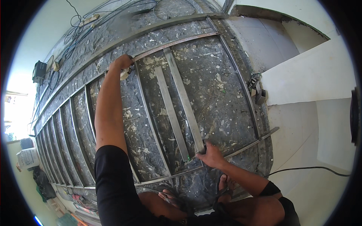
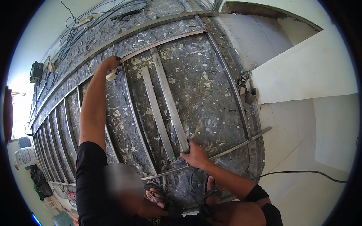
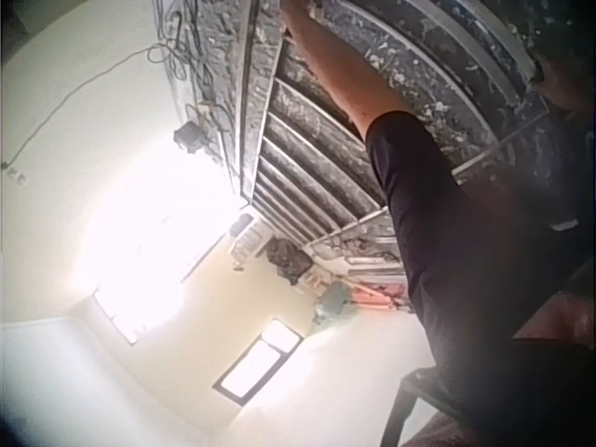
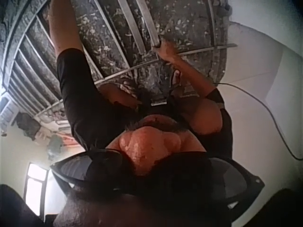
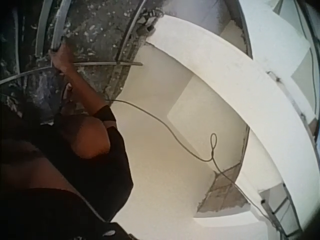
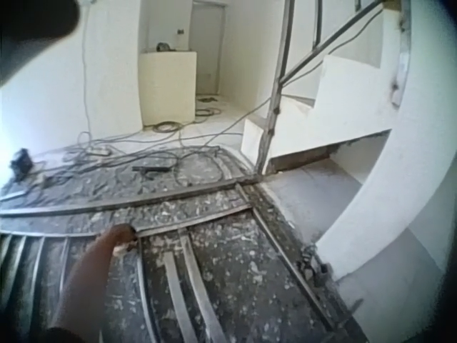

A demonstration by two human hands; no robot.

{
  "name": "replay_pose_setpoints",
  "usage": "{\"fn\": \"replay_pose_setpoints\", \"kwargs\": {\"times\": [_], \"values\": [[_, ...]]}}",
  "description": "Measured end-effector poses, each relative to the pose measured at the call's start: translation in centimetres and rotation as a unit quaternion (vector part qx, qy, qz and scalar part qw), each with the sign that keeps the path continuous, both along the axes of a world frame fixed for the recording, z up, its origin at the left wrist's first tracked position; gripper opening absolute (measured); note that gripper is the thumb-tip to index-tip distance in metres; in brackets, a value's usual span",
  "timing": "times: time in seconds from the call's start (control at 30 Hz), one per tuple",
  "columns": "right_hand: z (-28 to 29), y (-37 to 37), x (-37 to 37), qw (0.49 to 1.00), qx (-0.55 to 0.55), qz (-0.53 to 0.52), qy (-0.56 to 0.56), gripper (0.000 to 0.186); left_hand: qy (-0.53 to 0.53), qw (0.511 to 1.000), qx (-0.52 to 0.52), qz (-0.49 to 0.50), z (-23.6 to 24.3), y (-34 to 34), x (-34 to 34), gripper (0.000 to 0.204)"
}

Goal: Welding and measuring metal bars to assemble a large metal frame.

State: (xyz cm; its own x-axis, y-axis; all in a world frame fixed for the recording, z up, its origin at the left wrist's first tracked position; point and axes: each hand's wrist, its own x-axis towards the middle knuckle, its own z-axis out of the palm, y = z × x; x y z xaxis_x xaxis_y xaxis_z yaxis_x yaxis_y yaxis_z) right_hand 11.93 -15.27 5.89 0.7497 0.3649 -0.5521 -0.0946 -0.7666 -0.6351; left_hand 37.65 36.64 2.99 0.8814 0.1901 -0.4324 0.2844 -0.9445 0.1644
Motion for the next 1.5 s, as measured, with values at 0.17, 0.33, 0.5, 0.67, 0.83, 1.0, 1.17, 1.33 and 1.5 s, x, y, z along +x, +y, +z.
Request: {"fn": "replay_pose_setpoints", "kwargs": {"times": [0.17,0.33,0.5,0.67,0.83,1.0,1.17,1.33,1.5], "values": [[-1.1,-1.6,-0.5,0.997,0.02,-0.077,0.016,0.05,-0.024,1.0,0.015,0.002,0.1,-0.8,-0.1,0.039],[-2.7,-4.8,-0.7,0.988,0.115,-0.102,0.026,0.028,-0.002,1.0,-0.009,0.023,0.4,-1.0,0.0,0.038],[-3.0,-4.9,-0.1,0.936,0.197,-0.222,0.19,0.022,-0.007,0.999,-0.026,0.043,0.0,-0.7,0.0,0.038],[-2.7,-5.2,1.3,0.933,0.196,-0.221,0.205,0.02,-0.003,1.0,-0.008,0.016,-0.2,-1.0,0.3,0.038],[-3.1,-4.3,1.3,0.934,0.213,-0.205,0.203,0.02,0.003,1.0,0.001,0.022,-0.2,0.0,0.6,0.038],[-3.3,-4.2,2.2,0.91,0.244,-0.227,0.247,0.014,-0.002,1.0,0.004,0.002,-0.5,-0.5,0.6,0.036],[-3.5,-4.0,2.0,0.913,0.246,-0.211,0.247,0.009,-0.019,1.0,0.017,-0.009,-0.5,0.5,0.2,0.035],[-3.8,-4.0,1.5,0.918,0.235,-0.207,0.245,0.009,-0.026,0.998,0.02,0.046,-0.9,-0.6,0.2,0.038],[-3.5,-2.7,0.8,0.915,0.247,-0.19,0.257,0.009,0.028,0.996,0.036,0.076,-0.8,-1.2,0.7,0.038]]}}
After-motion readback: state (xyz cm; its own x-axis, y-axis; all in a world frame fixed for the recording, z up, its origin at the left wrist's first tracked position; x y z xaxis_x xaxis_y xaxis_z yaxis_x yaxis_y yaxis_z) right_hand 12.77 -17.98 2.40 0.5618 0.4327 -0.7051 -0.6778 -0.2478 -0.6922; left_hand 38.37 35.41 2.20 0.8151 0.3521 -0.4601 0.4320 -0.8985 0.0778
